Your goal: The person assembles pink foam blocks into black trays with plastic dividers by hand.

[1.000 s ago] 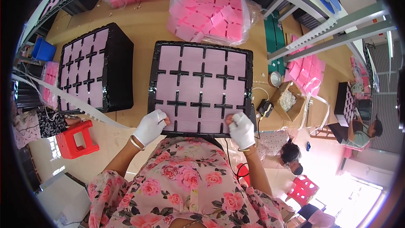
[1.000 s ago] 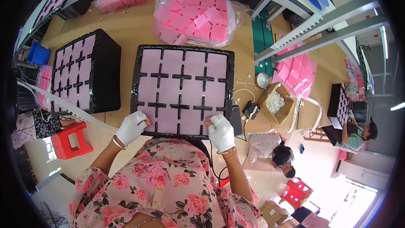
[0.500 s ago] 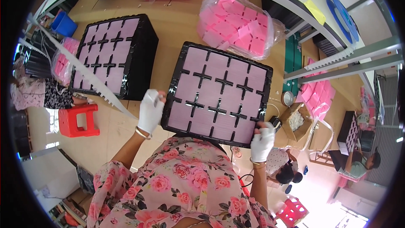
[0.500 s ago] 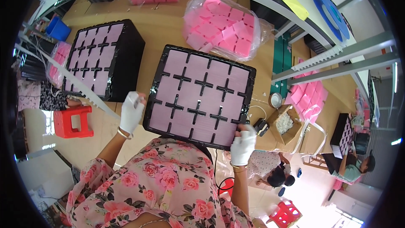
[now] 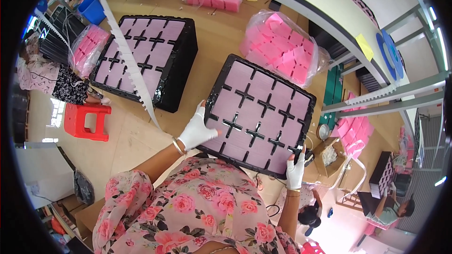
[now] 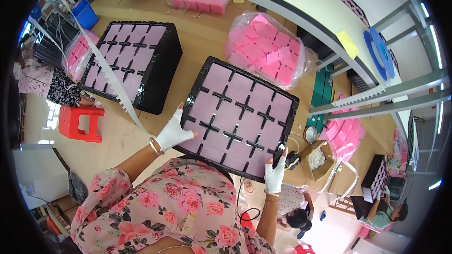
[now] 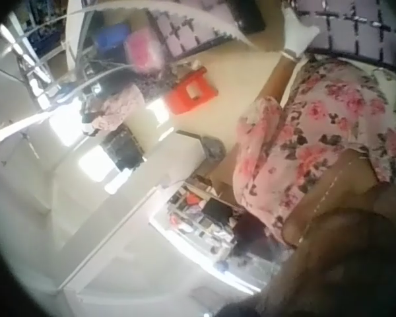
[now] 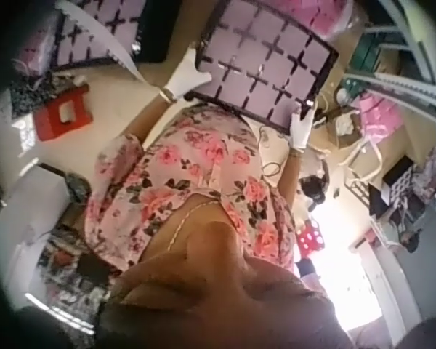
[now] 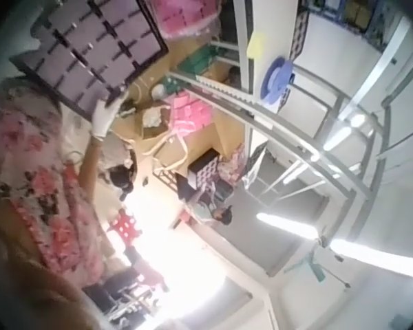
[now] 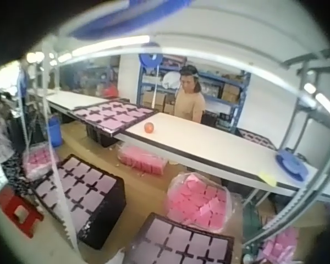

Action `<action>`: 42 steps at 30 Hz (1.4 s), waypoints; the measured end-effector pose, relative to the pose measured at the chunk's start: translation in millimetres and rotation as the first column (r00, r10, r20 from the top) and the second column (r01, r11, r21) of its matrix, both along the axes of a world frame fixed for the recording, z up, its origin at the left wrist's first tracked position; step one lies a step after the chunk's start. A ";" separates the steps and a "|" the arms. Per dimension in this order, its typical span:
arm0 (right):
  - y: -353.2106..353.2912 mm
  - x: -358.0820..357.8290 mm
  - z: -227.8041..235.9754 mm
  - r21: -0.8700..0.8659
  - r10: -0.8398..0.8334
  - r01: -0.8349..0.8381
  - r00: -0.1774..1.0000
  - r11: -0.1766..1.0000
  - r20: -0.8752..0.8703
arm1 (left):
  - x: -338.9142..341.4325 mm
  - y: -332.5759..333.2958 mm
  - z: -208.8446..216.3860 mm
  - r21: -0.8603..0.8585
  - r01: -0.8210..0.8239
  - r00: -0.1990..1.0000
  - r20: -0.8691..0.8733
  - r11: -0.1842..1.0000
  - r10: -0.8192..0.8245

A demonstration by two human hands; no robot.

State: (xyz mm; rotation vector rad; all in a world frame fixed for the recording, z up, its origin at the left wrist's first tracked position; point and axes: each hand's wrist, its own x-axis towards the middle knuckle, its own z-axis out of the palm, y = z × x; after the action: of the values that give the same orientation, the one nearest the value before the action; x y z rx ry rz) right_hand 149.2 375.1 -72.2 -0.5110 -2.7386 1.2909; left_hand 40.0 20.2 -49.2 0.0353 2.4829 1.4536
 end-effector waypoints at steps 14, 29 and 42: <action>-81.7 -94.5 52.3 -0.275 0.103 -0.167 0.967 0.947 -0.232 | -42.8 -96.5 69.1 0.013 -0.144 0.895 -0.425 0.990 0.135; -351.3 -220.1 -19.1 -0.378 0.414 -0.474 0.880 0.795 -0.234 | -87.0 -385.2 17.3 -0.477 -0.581 0.808 -0.436 0.659 0.396; -400.7 -214.3 8.5 0.036 0.356 -0.378 0.828 0.925 -0.434 | -152.7 -384.9 40.9 -0.754 -0.349 0.936 -0.251 0.556 0.247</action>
State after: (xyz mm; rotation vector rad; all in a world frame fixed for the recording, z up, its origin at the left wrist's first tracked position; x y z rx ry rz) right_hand -65.2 -25.6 -63.7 0.3009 -2.4897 1.3472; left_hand -112.6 -364.8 -8.3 -0.5170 3.1136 0.2731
